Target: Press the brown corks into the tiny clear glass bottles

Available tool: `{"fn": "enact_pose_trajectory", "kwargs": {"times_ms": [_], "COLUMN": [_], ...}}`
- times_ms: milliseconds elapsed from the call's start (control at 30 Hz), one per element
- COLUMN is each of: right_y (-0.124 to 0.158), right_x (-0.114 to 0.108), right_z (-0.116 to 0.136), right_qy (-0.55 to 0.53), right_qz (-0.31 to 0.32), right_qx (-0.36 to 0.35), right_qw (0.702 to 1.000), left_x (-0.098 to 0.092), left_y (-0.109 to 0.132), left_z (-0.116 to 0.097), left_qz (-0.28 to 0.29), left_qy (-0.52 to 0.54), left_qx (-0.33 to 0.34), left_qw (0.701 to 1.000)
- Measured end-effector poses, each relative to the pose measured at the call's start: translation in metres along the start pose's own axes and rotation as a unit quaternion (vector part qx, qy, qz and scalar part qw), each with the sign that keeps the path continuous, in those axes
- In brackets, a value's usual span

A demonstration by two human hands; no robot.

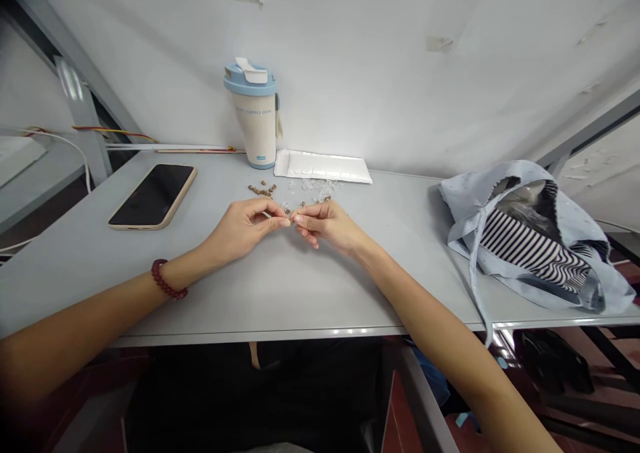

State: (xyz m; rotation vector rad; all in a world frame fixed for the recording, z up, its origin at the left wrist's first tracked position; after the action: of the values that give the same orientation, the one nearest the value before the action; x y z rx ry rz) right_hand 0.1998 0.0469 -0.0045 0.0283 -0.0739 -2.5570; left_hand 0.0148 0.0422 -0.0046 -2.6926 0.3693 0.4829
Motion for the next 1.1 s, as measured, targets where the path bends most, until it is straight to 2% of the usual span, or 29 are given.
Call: {"fn": "enact_pose_trajectory", "kwargs": {"times_ms": [133, 200, 300, 400, 500, 600, 667, 867, 1033, 1100], "right_y": [0.000, -0.001, -0.005, -0.010, -0.015, -0.018, -0.020, -0.026, -0.029, -0.028], "right_x": [0.000, -0.003, -0.012, -0.024, -0.037, -0.052, -0.062, -0.081, -0.084, -0.084], "right_z": [0.003, 0.005, 0.006, 0.001, -0.006, -0.009, -0.012, -0.024, -0.028, -0.028], "right_qy": [0.057, 0.137, 0.308, 0.414, 0.451, 0.474, 0.492, 0.539, 0.564, 0.558], "right_qz": [-0.011, -0.060, -0.174, -0.215, -0.245, -0.290, -0.293, -0.208, -0.223, -0.235], "right_qx": [-0.013, -0.030, -0.090, -0.128, -0.138, -0.141, -0.132, -0.114, -0.141, -0.125], "right_qw": [0.998, 0.988, 0.931, 0.875, 0.847, 0.819, 0.809, 0.808, 0.783, 0.786], "left_x": [-0.006, -0.013, -0.031, -0.044, -0.045, -0.037, -0.033, -0.032, -0.031, -0.030], "left_y": [-0.006, -0.012, -0.021, -0.027, -0.029, -0.030, -0.030, -0.029, -0.028, -0.028], "left_z": [0.002, 0.005, 0.014, 0.026, 0.036, 0.042, 0.044, 0.046, 0.044, 0.044], "left_qz": [-0.013, -0.040, -0.089, -0.101, -0.066, -0.018, 0.002, 0.011, 0.008, 0.006], "left_qy": [-0.054, -0.086, -0.146, -0.211, -0.236, -0.254, -0.267, -0.281, -0.283, -0.283], "left_qx": [-0.002, -0.011, -0.031, -0.053, -0.052, -0.021, -0.009, -0.007, -0.013, -0.014], "left_qw": [0.998, 0.995, 0.985, 0.971, 0.968, 0.967, 0.964, 0.960, 0.959, 0.959]}}
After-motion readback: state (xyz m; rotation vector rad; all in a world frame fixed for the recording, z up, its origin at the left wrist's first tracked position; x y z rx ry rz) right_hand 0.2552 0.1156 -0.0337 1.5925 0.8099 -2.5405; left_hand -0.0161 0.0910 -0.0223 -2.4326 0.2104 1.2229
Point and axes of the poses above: each hand's wrist, its own y-axis away from the middle knuckle, its own x-axis out of the palm, z = x × y, the point moved 2 cm from there along -y, towards the middle knuckle
